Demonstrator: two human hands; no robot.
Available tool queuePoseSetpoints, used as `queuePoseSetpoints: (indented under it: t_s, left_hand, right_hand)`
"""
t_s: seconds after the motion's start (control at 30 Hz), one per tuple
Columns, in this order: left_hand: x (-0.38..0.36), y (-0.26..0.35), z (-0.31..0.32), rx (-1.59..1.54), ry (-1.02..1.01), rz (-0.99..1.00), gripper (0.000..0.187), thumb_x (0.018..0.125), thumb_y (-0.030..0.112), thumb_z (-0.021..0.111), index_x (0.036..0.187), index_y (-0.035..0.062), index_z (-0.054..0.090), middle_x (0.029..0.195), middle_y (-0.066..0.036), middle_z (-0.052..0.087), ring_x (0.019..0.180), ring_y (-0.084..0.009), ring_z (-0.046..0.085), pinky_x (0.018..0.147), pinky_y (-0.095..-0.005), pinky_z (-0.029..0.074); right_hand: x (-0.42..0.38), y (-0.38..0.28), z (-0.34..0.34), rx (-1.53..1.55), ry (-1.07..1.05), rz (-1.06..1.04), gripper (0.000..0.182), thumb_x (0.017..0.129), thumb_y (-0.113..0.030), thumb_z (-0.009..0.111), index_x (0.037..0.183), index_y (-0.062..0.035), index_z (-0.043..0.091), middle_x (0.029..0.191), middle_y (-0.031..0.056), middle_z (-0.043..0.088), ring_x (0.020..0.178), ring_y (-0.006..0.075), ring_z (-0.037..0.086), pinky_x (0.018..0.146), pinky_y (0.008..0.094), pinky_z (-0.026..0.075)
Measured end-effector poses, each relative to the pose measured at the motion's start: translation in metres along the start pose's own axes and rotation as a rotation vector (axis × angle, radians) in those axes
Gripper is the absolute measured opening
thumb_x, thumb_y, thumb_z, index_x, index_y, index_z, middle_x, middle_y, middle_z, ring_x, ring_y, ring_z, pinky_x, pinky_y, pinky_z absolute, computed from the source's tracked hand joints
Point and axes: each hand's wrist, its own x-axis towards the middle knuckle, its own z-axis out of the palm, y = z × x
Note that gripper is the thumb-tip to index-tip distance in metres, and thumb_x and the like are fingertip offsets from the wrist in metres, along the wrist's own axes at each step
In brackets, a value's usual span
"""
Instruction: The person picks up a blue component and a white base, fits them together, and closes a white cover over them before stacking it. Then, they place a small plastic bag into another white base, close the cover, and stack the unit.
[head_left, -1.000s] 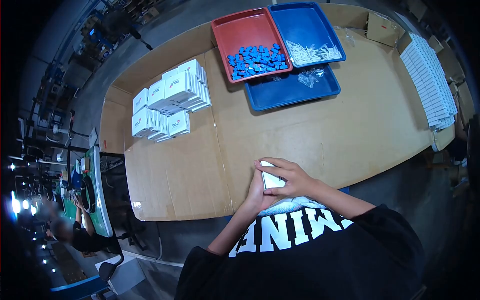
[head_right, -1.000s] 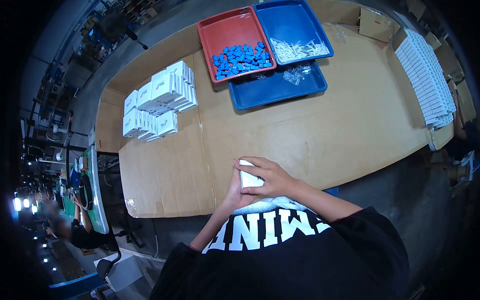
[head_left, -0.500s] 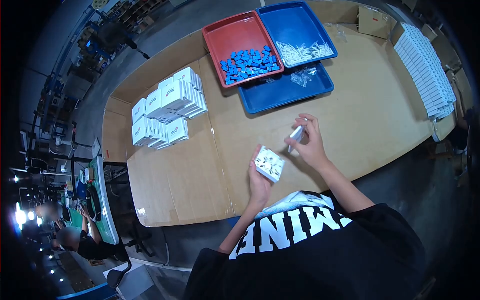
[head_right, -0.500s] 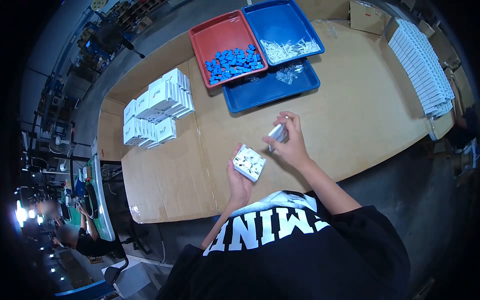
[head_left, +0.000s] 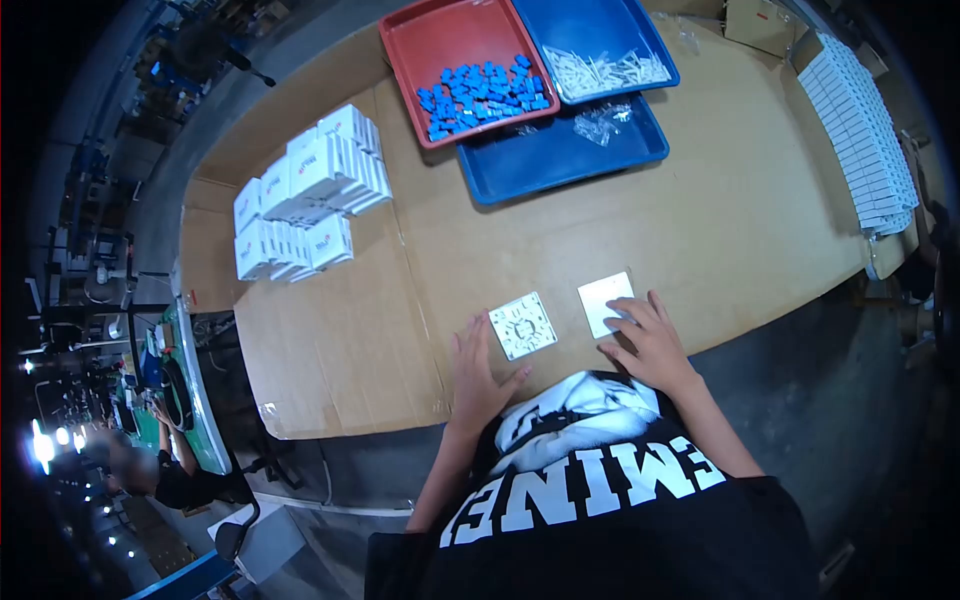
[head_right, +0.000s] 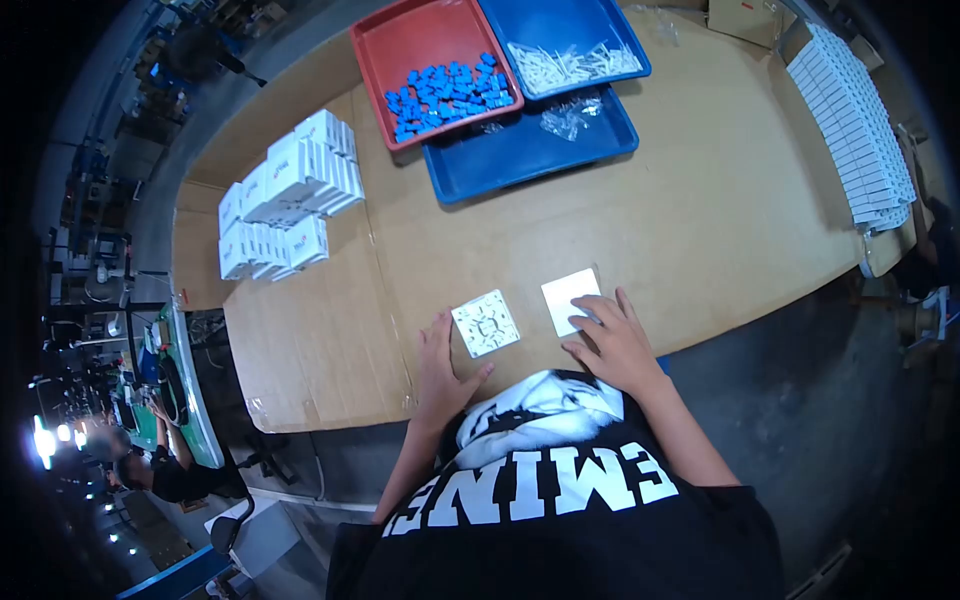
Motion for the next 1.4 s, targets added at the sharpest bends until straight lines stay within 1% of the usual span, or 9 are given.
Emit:
queuePoseSetpoints:
  t_s: [0.37, 0.47, 0.53, 0.63, 0.77, 0.97, 1.03, 1.07, 1.4]
  left_hand:
    - [0.059, 0.012, 0.036, 0.024, 0.167, 0.057, 0.092, 0.086, 0.038, 0.080, 0.156, -0.0009, 0.035, 0.157, -0.020, 0.045, 0.151, -0.0400, 0.035, 0.124, -0.0640, 0.015]
    - [0.063, 0.011, 0.035, 0.073, 0.178, 0.070, 0.092, 0.086, 0.039, 0.080, 0.156, -0.0008, 0.036, 0.157, -0.019, 0.045, 0.151, -0.0383, 0.036, 0.124, -0.0634, 0.017]
    - [0.061, 0.009, 0.039, 0.070, 0.195, 0.092, 0.093, 0.085, 0.041, 0.079, 0.156, -0.0008, 0.035, 0.158, -0.019, 0.044, 0.151, -0.0367, 0.036, 0.125, -0.0620, 0.017]
    - [0.061, 0.012, 0.036, 0.063, 0.197, 0.079, 0.094, 0.085, 0.043, 0.079, 0.155, -0.0013, 0.035, 0.159, -0.019, 0.043, 0.151, -0.0360, 0.036, 0.125, -0.0610, 0.018]
    - [0.061, 0.014, 0.034, 0.092, 0.213, 0.080, 0.093, 0.085, 0.044, 0.078, 0.155, -0.0015, 0.036, 0.158, -0.019, 0.043, 0.150, -0.0362, 0.036, 0.125, -0.0601, 0.019]
    - [0.059, 0.012, 0.036, 0.093, 0.235, 0.076, 0.091, 0.085, 0.043, 0.077, 0.154, -0.0014, 0.037, 0.156, -0.020, 0.044, 0.148, -0.0363, 0.039, 0.124, -0.0592, 0.021]
    - [0.059, 0.011, 0.035, 0.076, 0.237, 0.078, 0.090, 0.086, 0.043, 0.077, 0.154, -0.0013, 0.037, 0.155, -0.020, 0.045, 0.148, -0.0358, 0.039, 0.124, -0.0590, 0.021]
    - [0.059, 0.010, 0.035, 0.083, 0.251, 0.074, 0.090, 0.086, 0.043, 0.077, 0.154, -0.0013, 0.037, 0.155, -0.020, 0.045, 0.148, -0.0358, 0.039, 0.124, -0.0590, 0.021]
    - [0.058, 0.013, 0.031, 0.069, 0.240, 0.082, 0.086, 0.087, 0.042, 0.075, 0.152, -0.0015, 0.039, 0.153, -0.019, 0.046, 0.148, -0.0349, 0.039, 0.125, -0.0568, 0.020]
  right_hand:
    - [0.050, 0.004, 0.018, -0.028, 0.161, -0.012, 0.035, 0.096, -0.024, 0.068, 0.123, -0.0014, 0.069, 0.137, 0.0133, 0.061, 0.134, 0.0306, 0.054, 0.124, 0.0621, 0.023]
    - [0.071, 0.003, 0.010, -0.061, 0.153, -0.044, 0.030, 0.096, -0.022, 0.067, 0.118, -0.0017, 0.071, 0.131, 0.0137, 0.064, 0.126, 0.0309, 0.059, 0.121, 0.0594, 0.029]
    - [0.088, 0.007, -0.002, -0.032, 0.247, -0.083, 0.023, 0.095, -0.019, 0.066, 0.108, -0.0016, 0.073, 0.115, 0.0135, 0.070, 0.113, 0.0317, 0.064, 0.110, 0.0515, 0.043]
    - [0.137, 0.005, -0.022, 0.094, 0.451, -0.097, 0.017, 0.096, -0.017, 0.065, 0.101, -0.0017, 0.072, 0.099, 0.0135, 0.071, 0.100, 0.0340, 0.066, 0.095, 0.0457, 0.051]
    - [0.218, 0.019, -0.044, -0.026, 0.541, -0.227, 0.017, 0.094, -0.015, 0.065, 0.100, -0.0007, 0.072, 0.094, 0.0143, 0.070, 0.096, 0.0348, 0.066, 0.086, 0.0453, 0.054]
    - [0.322, 0.065, -0.006, -0.112, 0.233, 0.190, 0.029, 0.092, -0.026, 0.072, 0.107, -0.0014, 0.072, 0.101, 0.0162, 0.075, 0.089, 0.0319, 0.073, 0.081, 0.0448, 0.056]
    - [0.345, 0.074, 0.006, 0.308, 0.100, 0.414, 0.032, 0.093, -0.032, 0.074, 0.107, -0.0028, 0.073, 0.094, 0.0145, 0.078, 0.074, 0.0262, 0.075, 0.074, 0.0399, 0.058]
    - [0.354, 0.079, 0.010, 0.353, 0.115, 0.420, 0.030, 0.094, -0.031, 0.073, 0.104, -0.0033, 0.074, 0.082, 0.0095, 0.077, 0.059, 0.0190, 0.071, 0.065, 0.0361, 0.056]
    - [0.336, 0.064, -0.013, 0.643, 0.080, 0.393, 0.014, 0.093, -0.013, 0.071, 0.090, 0.0003, 0.073, 0.076, 0.0078, 0.072, 0.053, 0.0125, 0.059, 0.048, 0.0286, 0.044]
